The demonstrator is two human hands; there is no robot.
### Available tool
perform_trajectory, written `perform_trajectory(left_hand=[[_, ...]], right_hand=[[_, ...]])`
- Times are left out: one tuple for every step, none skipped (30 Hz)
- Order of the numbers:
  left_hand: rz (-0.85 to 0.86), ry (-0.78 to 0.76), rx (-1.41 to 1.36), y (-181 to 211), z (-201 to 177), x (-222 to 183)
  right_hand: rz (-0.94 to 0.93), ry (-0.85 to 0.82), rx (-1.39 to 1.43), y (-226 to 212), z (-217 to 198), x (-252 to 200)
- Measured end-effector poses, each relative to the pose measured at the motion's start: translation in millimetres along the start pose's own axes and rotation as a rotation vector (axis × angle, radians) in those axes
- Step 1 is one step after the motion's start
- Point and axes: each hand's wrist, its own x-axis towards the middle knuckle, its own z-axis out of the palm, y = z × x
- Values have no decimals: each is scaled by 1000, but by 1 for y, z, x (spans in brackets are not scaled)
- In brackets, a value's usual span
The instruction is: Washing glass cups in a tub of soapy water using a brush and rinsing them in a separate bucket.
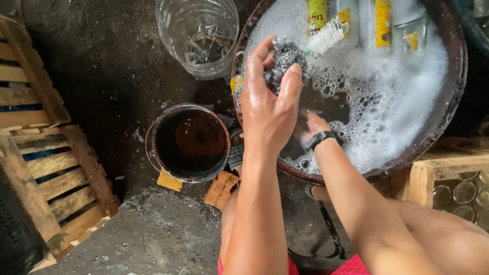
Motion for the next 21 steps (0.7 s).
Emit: perform_trajectory(left_hand=[[-11, -9, -6, 1, 0, 0], [-21, -18, -10, 1, 0, 0], [-20, -17, -8, 1, 0, -1], [-11, -20, -5, 0, 0, -1], [-3, -23, -2, 0, 1, -1], [0, -25, 2, 0, 1, -1], [-8, -19, 1, 1, 1, -1], [-18, -14, 1, 1, 0, 0], [-16, -15, 6, 2, 0, -1], [-22, -24, 3, 3, 0, -2], [-27, -33, 2, 4, -1, -2], [-22, -34, 8, 5, -1, -2], [-11, -29, 1, 5, -1, -1], [-1, -22, -5, 6, -1, -1], [3, -22, 1, 5, -2, 2], [3, -28, 1, 4, -2, 2], [3, -35, 0, 2, -2, 2], [3, -38, 0, 3, -2, 3], [-17, -34, 11, 3, -2, 3], [-36, -30, 20, 3, -1, 3], [-36, -33, 18, 3, -1, 3]], right_hand=[[-60, -44, -232, 0, -1, -3], [-121, -89, -463, 0, -2, -6], [-121, -91, -462, 2, 0, 11], [-132, -83, -506, 3, 3, 27], [-142, -75, -549, 5, 5, 43], [-142, -79, -546, 7, 10, 58], [-160, -67, -610, 9, 15, 73], [-176, -55, -673, 12, 20, 88], [-175, -58, -670, 13, 24, 103], [-192, -48, -732, 15, 28, 118], [-209, -38, -795, 16, 34, 133], [-211, -43, -789, 16, 37, 149], [-230, -33, -850, 15, 40, 165], [-250, -23, -912, 15, 44, 181], [-251, -30, -908, 15, 46, 196], [-266, -14, -971, 16, 43, 213], [-282, 1, -1035, 18, 40, 229], [-280, 3, -1032, 21, 38, 243], [-297, 21, -1097, 24, 35, 257], [-315, 42, -1162, 27, 31, 270], [-314, 45, -1160, 28, 22, 253]])
